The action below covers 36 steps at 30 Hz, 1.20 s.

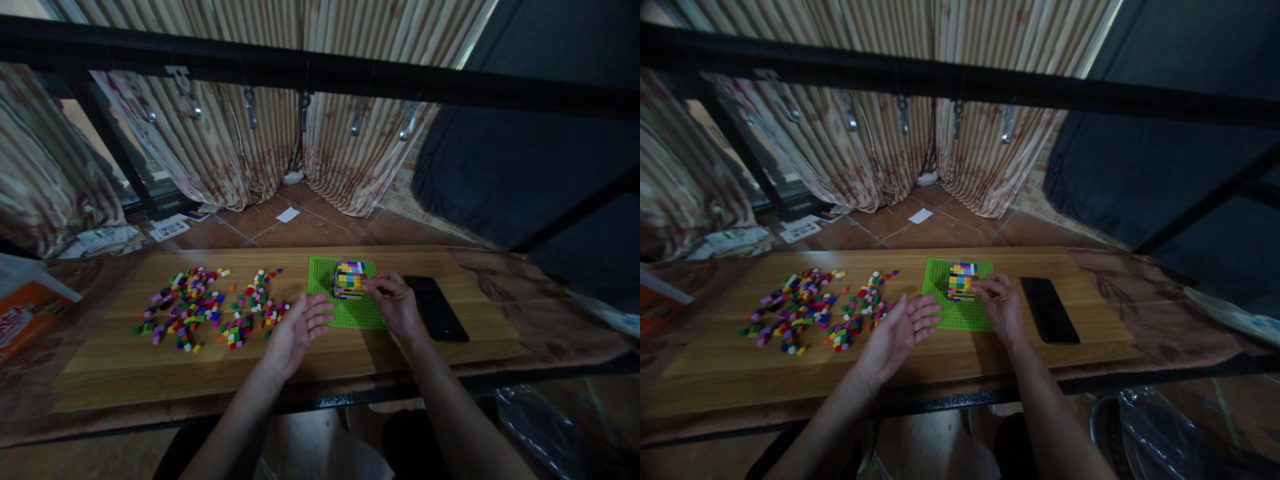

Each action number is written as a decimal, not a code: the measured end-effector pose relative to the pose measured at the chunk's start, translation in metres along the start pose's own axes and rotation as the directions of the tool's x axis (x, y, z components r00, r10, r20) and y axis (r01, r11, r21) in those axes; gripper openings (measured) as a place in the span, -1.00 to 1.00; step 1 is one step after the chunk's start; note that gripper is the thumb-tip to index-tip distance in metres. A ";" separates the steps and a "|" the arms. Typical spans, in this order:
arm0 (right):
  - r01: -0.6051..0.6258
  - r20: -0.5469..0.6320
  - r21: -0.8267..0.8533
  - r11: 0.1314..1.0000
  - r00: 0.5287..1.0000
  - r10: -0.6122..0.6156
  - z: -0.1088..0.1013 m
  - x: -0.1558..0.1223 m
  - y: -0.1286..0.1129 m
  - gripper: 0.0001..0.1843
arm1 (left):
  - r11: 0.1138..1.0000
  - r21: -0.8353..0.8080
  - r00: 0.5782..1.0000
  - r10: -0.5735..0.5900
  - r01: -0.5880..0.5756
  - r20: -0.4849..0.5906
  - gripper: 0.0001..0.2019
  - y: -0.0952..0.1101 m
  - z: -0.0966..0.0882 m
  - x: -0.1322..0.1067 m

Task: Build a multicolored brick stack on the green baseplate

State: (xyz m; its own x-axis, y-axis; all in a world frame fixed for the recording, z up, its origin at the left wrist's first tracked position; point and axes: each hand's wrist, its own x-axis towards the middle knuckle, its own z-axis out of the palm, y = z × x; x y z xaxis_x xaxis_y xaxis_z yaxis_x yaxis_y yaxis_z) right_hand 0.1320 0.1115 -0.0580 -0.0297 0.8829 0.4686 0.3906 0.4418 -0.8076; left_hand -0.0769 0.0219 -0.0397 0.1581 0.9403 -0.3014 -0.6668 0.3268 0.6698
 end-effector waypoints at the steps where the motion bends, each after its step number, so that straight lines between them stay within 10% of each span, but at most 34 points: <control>1: 0.011 -0.019 -0.013 1.000 1.000 -0.011 0.000 0.002 -0.001 -0.75 | 1.000 -0.005 1.000 0.007 -0.007 -0.006 -0.54 0.002 0.000 -0.001; 9: 0.058 0.141 -0.218 0.974 0.990 -0.027 0.026 0.022 -0.009 -0.35 | 0.988 -0.045 0.979 0.140 -0.148 -0.149 -0.61 0.037 -0.015 -0.006; 15: 0.129 0.344 -0.217 0.967 0.938 -0.048 0.031 0.021 -0.012 -0.44 | 0.947 0.146 0.845 0.320 -0.285 -0.429 -0.76 0.065 -0.047 -0.016; 24: 0.232 0.493 -0.278 0.932 0.867 -0.069 0.021 -0.010 -0.031 -0.41 | 0.878 0.297 0.742 0.478 -0.377 -0.471 -0.72 0.077 -0.070 -0.027; 28: 0.318 0.376 -0.322 0.892 0.907 -0.188 0.022 -0.017 -0.053 -0.38 | 0.846 0.342 0.663 0.534 -0.410 -0.525 -0.68 0.083 -0.079 -0.032; 31: 0.341 0.290 -0.263 0.903 0.920 -0.263 0.041 -0.030 -0.081 -0.42 | 0.821 0.375 0.603 0.571 -0.431 -0.558 -0.68 0.088 -0.090 -0.036; 36: 0.326 0.471 -0.215 0.921 0.860 -0.194 0.109 -0.064 -0.099 -0.35 | 0.803 0.372 0.546 0.591 -0.465 -0.594 -0.70 0.094 -0.102 -0.044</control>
State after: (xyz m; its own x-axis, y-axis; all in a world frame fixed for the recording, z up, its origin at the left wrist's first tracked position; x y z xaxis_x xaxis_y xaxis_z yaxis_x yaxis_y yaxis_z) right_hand -0.0050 0.0287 -0.0472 -0.5349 0.7488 0.3913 0.5480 0.6600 -0.5139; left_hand -0.2207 0.0011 -0.0330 -0.7406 0.6496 -0.1717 -0.3382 -0.1396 0.9307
